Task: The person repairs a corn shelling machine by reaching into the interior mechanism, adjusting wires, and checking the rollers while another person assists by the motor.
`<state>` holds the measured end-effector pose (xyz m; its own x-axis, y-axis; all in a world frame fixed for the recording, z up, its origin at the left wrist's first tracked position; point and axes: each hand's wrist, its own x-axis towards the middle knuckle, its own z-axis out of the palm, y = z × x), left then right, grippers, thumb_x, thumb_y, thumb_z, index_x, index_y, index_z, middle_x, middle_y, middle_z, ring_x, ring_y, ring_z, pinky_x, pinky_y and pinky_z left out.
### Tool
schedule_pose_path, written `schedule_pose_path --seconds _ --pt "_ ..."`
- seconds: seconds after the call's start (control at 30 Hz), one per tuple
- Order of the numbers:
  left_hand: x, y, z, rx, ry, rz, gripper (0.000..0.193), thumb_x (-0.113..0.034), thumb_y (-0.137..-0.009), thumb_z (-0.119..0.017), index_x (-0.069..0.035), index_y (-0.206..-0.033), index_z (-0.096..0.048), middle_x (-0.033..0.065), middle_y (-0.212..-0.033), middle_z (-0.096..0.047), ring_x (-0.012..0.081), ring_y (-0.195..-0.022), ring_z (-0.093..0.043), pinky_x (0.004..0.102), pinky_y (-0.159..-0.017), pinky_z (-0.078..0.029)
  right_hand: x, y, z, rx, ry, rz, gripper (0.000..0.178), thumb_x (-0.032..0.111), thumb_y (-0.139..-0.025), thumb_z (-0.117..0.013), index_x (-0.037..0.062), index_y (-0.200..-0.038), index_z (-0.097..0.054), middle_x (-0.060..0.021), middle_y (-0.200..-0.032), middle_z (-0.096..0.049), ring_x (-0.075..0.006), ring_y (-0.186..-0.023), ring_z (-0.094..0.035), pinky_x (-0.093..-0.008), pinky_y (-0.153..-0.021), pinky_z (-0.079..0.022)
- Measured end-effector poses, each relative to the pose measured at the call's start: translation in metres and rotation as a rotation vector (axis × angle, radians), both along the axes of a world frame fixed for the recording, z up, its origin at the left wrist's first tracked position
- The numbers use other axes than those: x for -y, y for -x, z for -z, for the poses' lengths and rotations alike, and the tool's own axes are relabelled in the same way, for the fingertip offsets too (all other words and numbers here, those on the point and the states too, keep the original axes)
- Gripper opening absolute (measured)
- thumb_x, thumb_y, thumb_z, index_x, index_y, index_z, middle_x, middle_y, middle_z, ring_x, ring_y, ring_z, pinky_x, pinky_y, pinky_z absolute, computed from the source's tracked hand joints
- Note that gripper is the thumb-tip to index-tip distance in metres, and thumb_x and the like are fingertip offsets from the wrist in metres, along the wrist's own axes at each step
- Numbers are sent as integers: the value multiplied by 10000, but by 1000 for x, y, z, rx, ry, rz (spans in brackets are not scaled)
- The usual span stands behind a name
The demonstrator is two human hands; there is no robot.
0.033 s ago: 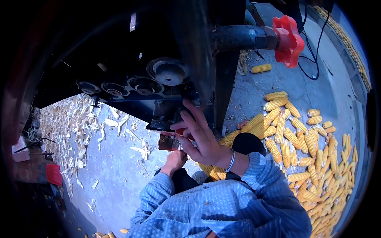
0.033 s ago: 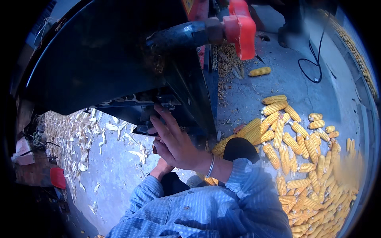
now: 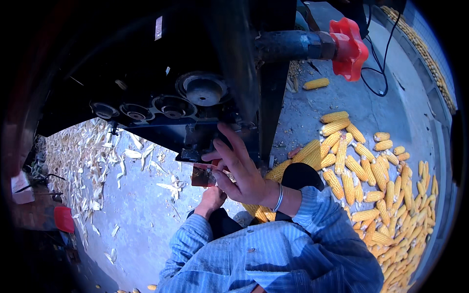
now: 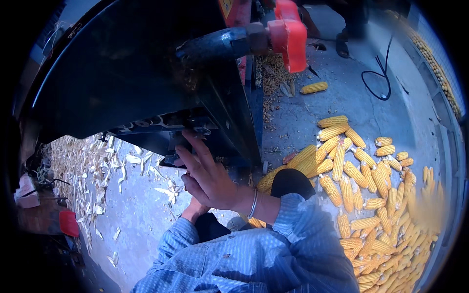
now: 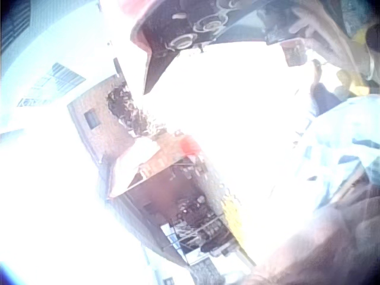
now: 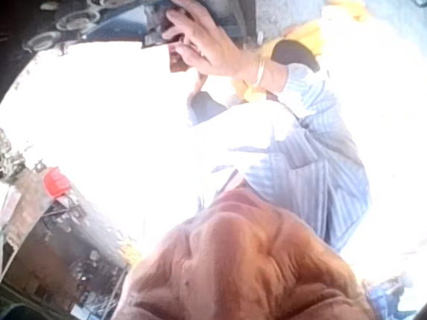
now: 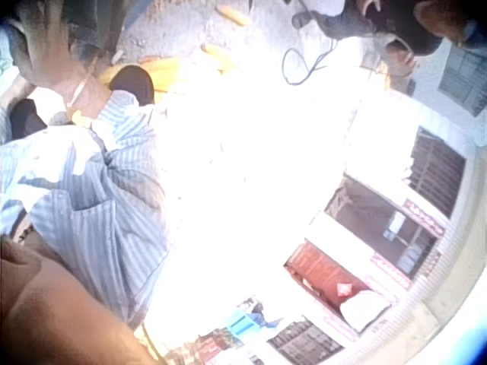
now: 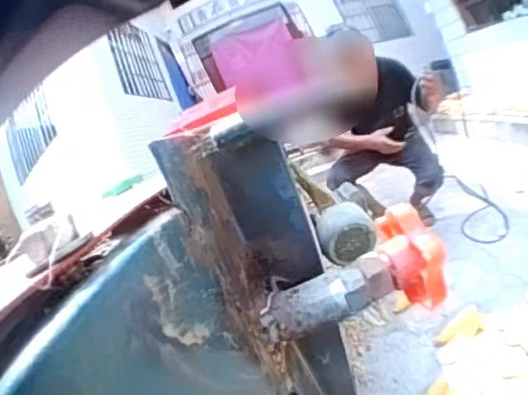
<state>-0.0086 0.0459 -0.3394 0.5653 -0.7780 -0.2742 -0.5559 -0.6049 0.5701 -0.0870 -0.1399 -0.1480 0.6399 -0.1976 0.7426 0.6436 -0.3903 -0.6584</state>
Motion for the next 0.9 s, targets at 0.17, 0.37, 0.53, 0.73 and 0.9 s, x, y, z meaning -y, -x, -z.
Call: schedule_pose_path --seconds 0.17,0.37,0.53,0.73,0.9 --pt "12 4 -11 101 -114 82 245 -240 -778 -505 -95 -951 -601 174 -871 -617 342 -815 -591 426 -698 -468 2 -11 -29 66 -15 68 654 -58 -773 -475 70 -1355 -205 -232 -1386 -124 -260 -958 -581 -264 -644 -509" --pt "21 21 -46 114 -102 233 190 -174 -753 -492 -52 -861 -590 190 -795 -605 339 -769 -599 424 -660 -480 -3 -15 -55 -102 -193 46 562 19 -843 -427 30 -1352 -189 -205 -1369 -184 -202 -901 -591 -212 -585 -485" --pt "14 31 -68 75 -57 236 263 -195 -771 -485 -94 -999 -570 181 -766 -610 334 -743 -601 430 -672 -464 -10 -20 -61 -189 -367 -4 540 223 -911 -402 25 -1356 -168 -175 -1235 -425 -210 -844 -610 -236 -599 -481" --pt "-31 -15 -149 -155 494 213 234 -132 -757 -529 -11 -946 -598 161 -732 -610 262 -634 -606 330 -590 -476 -24 -2 -40 -26 181 17 392 228 -925 -339 21 -1258 -338 -185 -1206 -441 -231 -821 -620 -287 -683 -496" --pt "-40 -59 -261 28 1022 83 235 -43 -760 -539 -12 -991 -572 115 -718 -620 188 -589 -602 268 -508 -463 21 47 -44 -155 395 141 514 388 -924 -304 -6 -758 -589 -155 -768 -583 -179 -568 -618 -247 -511 -502"
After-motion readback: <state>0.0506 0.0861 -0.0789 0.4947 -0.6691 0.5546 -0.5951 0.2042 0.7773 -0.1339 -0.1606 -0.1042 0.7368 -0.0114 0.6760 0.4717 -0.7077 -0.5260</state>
